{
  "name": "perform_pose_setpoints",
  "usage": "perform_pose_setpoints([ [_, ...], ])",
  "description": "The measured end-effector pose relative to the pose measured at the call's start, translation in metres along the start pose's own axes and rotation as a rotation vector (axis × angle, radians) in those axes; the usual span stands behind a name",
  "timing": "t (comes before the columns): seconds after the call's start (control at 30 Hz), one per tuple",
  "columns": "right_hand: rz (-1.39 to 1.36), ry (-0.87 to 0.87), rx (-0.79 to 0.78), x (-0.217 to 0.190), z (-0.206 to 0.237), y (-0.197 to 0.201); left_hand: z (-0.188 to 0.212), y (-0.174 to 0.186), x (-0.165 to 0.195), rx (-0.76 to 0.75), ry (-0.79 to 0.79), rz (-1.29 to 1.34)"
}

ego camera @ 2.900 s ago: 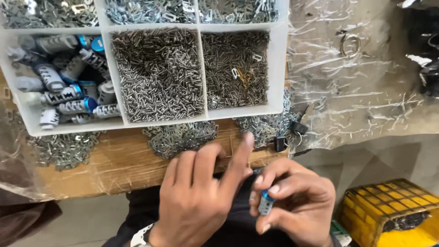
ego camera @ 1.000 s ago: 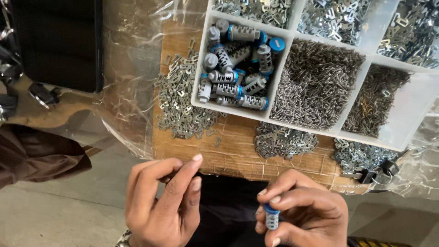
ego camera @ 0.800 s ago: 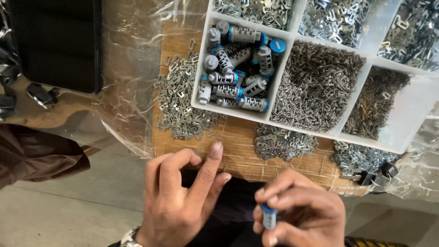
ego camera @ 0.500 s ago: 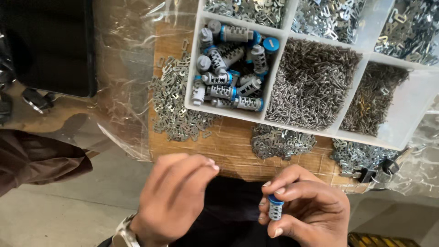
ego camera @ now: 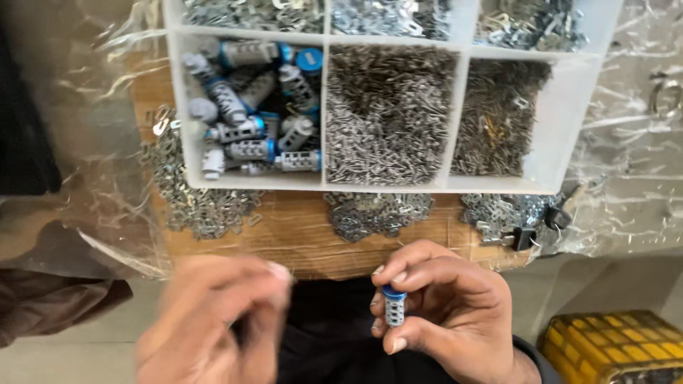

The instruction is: The person repeatedly picks small metal key blanks from a compartmented tray and inserts them into a cylindrical key blank holder. They rotate the holder to align the blanks, then place the loaded holder into the tray. The cycle repeats with new blanks throughout the clip.

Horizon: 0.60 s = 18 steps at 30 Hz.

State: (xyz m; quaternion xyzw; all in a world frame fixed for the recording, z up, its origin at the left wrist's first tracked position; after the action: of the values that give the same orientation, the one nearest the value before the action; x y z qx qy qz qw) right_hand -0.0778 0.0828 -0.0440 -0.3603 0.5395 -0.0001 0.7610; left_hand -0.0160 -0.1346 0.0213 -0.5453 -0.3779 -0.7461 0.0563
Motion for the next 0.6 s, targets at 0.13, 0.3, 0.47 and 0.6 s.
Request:
perform_pose_setpoints([
  [0.13, -0.003, -0.010, -0.016, 0.001, 0.002, 0.003, 0.011, -0.037, 0.020, -0.230, -0.021, 0.204],
  [0.3, 0.232, 0.090, -0.019, -0.012, 0.007, 0.011, 0.044, -0.053, 0.032, -0.250, -0.368, -0.172],
  [0.47, 0.213, 0.052, -0.204, -0.007, 0.004, -0.003, 0.054, -0.042, -0.029, -0.499, 0.180, 0.329],
  [0.6, -0.011, -0.045, -0.158, 0.005, 0.002, -0.011, 0.030, -0.035, -0.014, -0.423, 0.210, 0.263],
])
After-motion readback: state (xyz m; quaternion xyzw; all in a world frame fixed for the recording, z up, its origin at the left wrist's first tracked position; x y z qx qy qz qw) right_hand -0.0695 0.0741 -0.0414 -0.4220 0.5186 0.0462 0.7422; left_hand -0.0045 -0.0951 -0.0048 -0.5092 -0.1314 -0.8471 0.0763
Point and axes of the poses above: each hand's wrist, its own z-axis away from the middle knuckle, its own y-axis out of the back of the hand, x = y × z, the point moved 8 cm from there along -z, towards the middle knuckle, and after that the axes turned 12 degrees about y, right-handed, at the moved point
